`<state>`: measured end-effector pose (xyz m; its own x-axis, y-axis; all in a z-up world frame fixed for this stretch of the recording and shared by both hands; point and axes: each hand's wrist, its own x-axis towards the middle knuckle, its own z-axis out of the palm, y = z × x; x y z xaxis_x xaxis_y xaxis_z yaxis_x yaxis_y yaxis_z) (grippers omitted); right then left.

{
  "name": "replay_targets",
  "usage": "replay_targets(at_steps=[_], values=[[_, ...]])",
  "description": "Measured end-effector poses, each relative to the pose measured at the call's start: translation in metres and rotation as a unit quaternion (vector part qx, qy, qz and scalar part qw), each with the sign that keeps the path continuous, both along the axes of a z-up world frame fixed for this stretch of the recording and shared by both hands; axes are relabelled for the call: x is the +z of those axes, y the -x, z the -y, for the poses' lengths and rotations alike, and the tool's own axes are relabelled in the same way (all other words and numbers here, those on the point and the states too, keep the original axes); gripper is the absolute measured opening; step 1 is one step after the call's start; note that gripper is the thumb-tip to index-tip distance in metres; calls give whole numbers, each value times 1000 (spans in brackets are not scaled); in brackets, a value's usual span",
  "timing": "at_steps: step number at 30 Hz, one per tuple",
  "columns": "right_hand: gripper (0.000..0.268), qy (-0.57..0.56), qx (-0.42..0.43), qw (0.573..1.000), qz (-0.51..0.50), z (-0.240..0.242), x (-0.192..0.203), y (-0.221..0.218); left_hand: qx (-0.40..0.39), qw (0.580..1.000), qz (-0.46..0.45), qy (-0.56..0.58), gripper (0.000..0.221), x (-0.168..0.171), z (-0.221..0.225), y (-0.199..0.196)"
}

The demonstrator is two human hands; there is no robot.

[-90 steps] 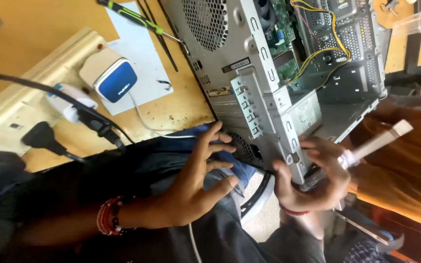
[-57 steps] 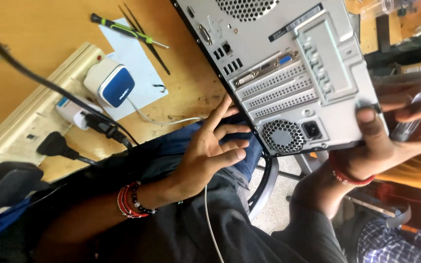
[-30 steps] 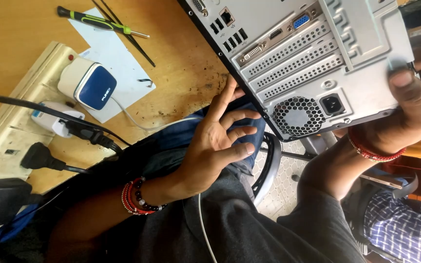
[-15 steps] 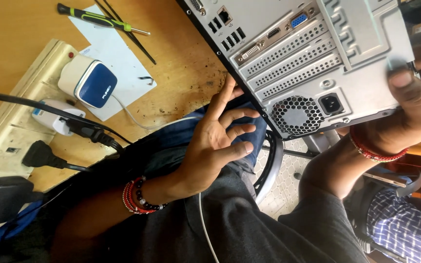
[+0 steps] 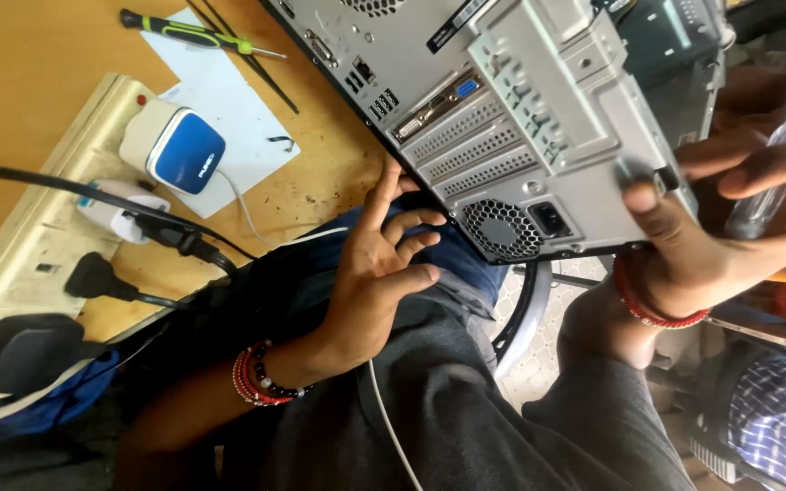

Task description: Opening a computer tower case, inspecting components, and disconnecting internal cables.

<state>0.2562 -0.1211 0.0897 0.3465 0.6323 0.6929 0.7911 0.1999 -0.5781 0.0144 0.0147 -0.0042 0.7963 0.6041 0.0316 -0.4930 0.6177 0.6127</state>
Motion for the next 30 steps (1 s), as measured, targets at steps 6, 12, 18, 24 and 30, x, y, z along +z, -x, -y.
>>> replay_targets(at_steps=[6,12,18,24,30], values=[[50,6,-34,999,-5,4,-6,10,7,1000,-10,19,112,-3,1,2],[50,27,-31,999,12,3,-11,18,42,999,-15,-8,100,-18,8,1],[48,27,-4,999,22,12,-32,27,99,992,-27,-78,86,-44,10,-4],[44,55,-41,998,1,-1,-25,52,152,970,-101,-161,70,-27,-4,-15],[40,54,55,997,25,-12,-21,31,122,975,-114,-144,67,-26,-13,-19]])
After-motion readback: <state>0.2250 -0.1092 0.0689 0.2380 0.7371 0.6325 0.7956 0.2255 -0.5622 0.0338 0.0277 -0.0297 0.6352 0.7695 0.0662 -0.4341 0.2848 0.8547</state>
